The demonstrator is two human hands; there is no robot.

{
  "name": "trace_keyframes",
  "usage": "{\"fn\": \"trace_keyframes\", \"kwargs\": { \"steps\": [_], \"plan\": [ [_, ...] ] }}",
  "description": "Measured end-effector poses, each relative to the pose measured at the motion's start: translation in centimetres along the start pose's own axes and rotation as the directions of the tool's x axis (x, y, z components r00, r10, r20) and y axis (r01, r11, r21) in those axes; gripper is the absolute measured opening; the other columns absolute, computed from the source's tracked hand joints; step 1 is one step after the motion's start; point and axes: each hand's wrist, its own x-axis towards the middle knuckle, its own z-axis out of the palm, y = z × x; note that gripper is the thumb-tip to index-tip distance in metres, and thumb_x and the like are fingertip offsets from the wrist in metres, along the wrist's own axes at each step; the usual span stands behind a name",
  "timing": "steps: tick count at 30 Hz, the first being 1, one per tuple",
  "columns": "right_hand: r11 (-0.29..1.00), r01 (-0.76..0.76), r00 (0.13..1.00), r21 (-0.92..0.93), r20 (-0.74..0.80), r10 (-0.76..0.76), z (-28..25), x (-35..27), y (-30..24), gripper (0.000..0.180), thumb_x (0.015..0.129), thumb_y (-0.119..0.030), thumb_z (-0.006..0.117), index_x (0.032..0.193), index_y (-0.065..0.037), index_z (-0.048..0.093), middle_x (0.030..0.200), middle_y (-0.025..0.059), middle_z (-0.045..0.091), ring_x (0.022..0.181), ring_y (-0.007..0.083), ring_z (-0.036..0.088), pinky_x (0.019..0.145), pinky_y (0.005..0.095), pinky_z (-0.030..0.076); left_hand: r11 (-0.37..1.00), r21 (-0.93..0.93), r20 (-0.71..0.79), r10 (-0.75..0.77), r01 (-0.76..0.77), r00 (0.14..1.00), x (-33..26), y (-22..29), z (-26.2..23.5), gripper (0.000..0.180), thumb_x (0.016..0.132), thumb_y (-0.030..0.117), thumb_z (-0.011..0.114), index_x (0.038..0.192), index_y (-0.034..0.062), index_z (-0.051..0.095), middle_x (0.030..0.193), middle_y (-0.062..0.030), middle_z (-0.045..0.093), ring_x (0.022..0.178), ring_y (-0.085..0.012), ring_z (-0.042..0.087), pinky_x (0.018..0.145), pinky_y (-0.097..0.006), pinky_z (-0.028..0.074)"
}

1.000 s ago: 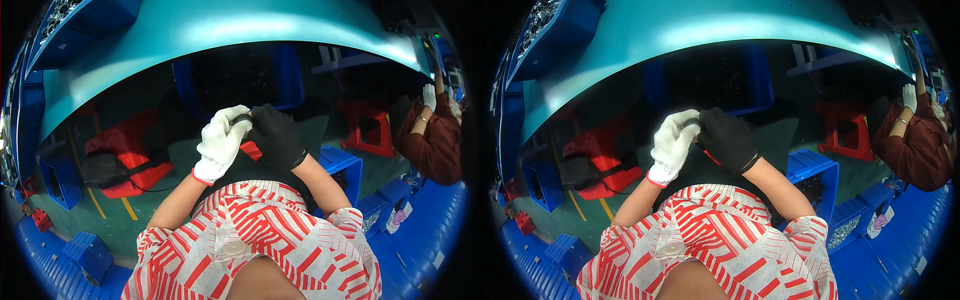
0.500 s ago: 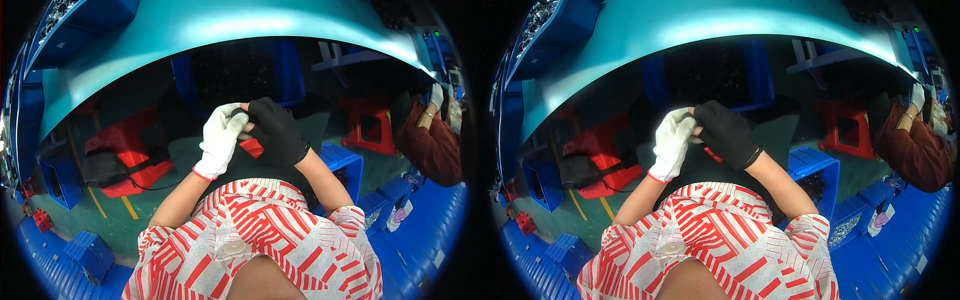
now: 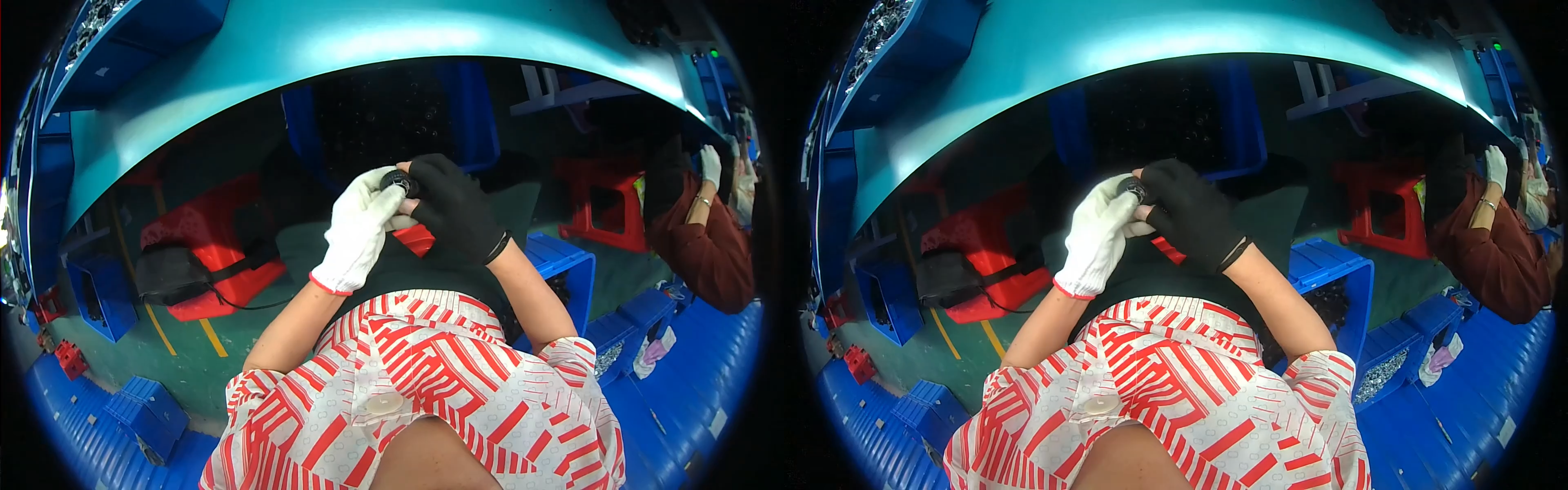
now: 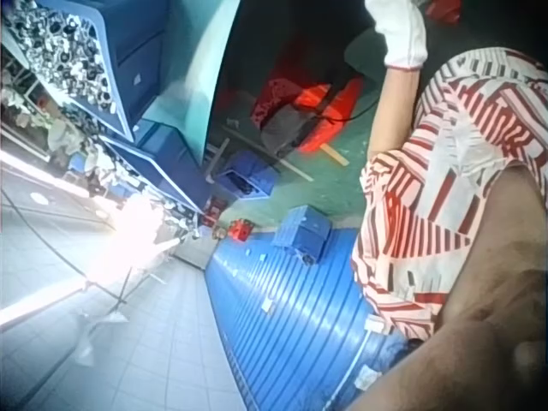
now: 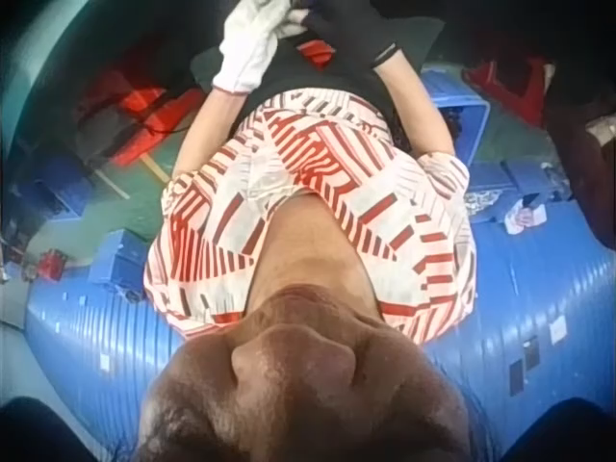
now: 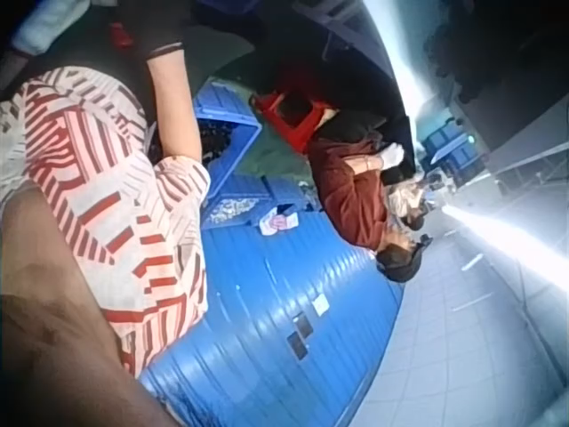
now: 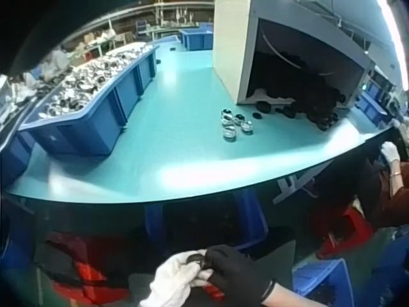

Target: Assembling small metal bearings into circular black plastic housings at a factory workbench.

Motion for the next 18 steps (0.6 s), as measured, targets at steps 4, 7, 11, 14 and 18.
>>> {"fn": "trace_keyframes", "kwargs": {
  "steps": [4,7,11,14,18],
  "plan": [
    [0.975,0.039,0.998,-0.217,0.065,-0.025,-0.4,0.0,0.0,0.036,0.077,-0.013,0.07,0.11,-0.009,0.059,0.098,0.0108,0.061,0.087,0.0269,0.063,0.07,0.035,0.052,0.942,0.317,-0.002,0.114,-0.107,0.993,-0.3,-0.1,0.1,0.034,0.088,0.003,0.06,0.12,-0.0047,0.051,0.103,-0.0141,0.062,0.091,-0.0172,0.066,0.078,-0.026,0.054],
    [0.95,0.081,0.993,-0.301,0.102,-0.052,-0.3,0.2,-0.2,0.034,0.075,-0.014,0.071,0.107,-0.01,0.059,0.093,0.0105,0.062,0.085,0.0277,0.063,0.067,0.0361,0.052,0.683,0.699,0.019,0.279,-0.212,0.96,-0.3,0.8,0.5,0.03,0.085,0.002,0.062,0.114,-0.0043,0.055,0.096,-0.013,0.065,0.086,-0.0153,0.066,0.075,-0.024,0.053],
    [0.939,0.121,0.992,-0.322,0.067,-0.105,0.2,-0.2,-0.1,0.035,0.075,-0.013,0.072,0.107,-0.01,0.058,0.092,0.0108,0.061,0.083,0.028,0.062,0.067,0.0362,0.052,0.844,0.533,-0.072,0.114,-0.058,0.991,0.2,1.2,0.3,0.028,0.083,0.005,0.066,0.108,-0.0042,0.056,0.089,-0.0113,0.066,0.078,-0.0132,0.065,0.071,-0.023,0.052],
    [0.971,0.075,0.996,-0.226,0.053,-0.065,0.1,-0.5,-0.1,0.036,0.075,-0.013,0.072,0.109,-0.008,0.058,0.093,0.0111,0.062,0.084,0.0282,0.063,0.07,0.035,0.052,0.905,0.422,-0.012,0.052,-0.042,0.999,0.4,1.1,-0.4,0.031,0.084,0.006,0.065,0.111,-0.0047,0.055,0.091,-0.0113,0.066,0.078,-0.014,0.065,0.072,-0.024,0.053],
    [0.974,-0.112,0.993,0.198,0.059,0.102,-0.2,0.2,0.5,0.039,0.078,-0.011,0.07,0.115,-0.004,0.059,0.101,0.0124,0.064,0.091,0.0275,0.064,0.078,0.0325,0.051,0.911,0.406,0.066,0.05,-0.073,0.997,0.6,1.2,-0.8,0.035,0.087,0.006,0.062,0.119,-0.0052,0.053,0.1,-0.0127,0.064,0.087,-0.0152,0.065,0.077,-0.026,0.055]
  ]
}}
